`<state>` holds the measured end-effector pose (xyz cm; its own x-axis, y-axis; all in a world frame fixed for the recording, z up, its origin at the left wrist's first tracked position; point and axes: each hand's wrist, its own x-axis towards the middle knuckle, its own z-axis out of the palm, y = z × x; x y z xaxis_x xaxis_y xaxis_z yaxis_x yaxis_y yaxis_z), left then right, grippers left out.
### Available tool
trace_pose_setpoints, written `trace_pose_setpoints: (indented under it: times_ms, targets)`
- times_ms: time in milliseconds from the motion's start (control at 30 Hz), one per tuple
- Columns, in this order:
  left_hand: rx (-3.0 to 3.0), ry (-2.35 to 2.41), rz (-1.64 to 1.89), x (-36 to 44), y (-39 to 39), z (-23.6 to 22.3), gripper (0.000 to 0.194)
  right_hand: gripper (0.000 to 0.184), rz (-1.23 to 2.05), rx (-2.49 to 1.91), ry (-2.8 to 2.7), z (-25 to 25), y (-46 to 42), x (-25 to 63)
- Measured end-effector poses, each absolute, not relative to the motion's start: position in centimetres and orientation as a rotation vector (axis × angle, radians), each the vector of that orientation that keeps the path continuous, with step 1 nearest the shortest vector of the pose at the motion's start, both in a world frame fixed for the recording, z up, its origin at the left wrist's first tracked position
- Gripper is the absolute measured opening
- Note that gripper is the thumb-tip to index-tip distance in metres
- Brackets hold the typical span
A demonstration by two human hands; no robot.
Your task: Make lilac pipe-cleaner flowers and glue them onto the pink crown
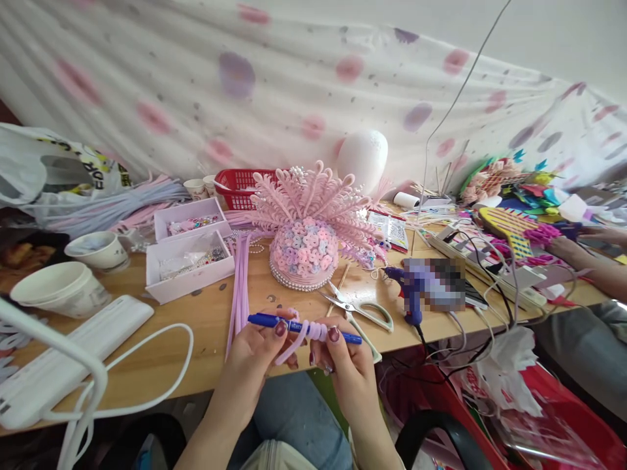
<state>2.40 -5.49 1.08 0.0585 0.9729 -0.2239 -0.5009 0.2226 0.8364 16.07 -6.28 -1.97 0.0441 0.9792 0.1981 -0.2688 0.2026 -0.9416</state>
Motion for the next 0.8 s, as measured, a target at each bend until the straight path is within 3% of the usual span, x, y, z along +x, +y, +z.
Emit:
trace_pose_setpoints:
  times_ms: [167, 500, 800]
  targets:
    - [0.75, 1.015, 1.13, 1.9, -5.3, 1.6, 0.041, 0.038, 1.163, -0.883, -1.104, -2.3, -6.3, 16.5]
    - [0.721, 0.969, 1.104, 1.5, -6.1, 1.8, 0.045, 0.028, 1.118, -0.832, -1.242, -1.4, -6.5, 16.9]
    - [0.907, 1.038, 1.071, 1.2, -5.9, 0.9, 0.029, 0.051, 1.249, -0.948, -1.174, -2.4, -7.0, 16.6]
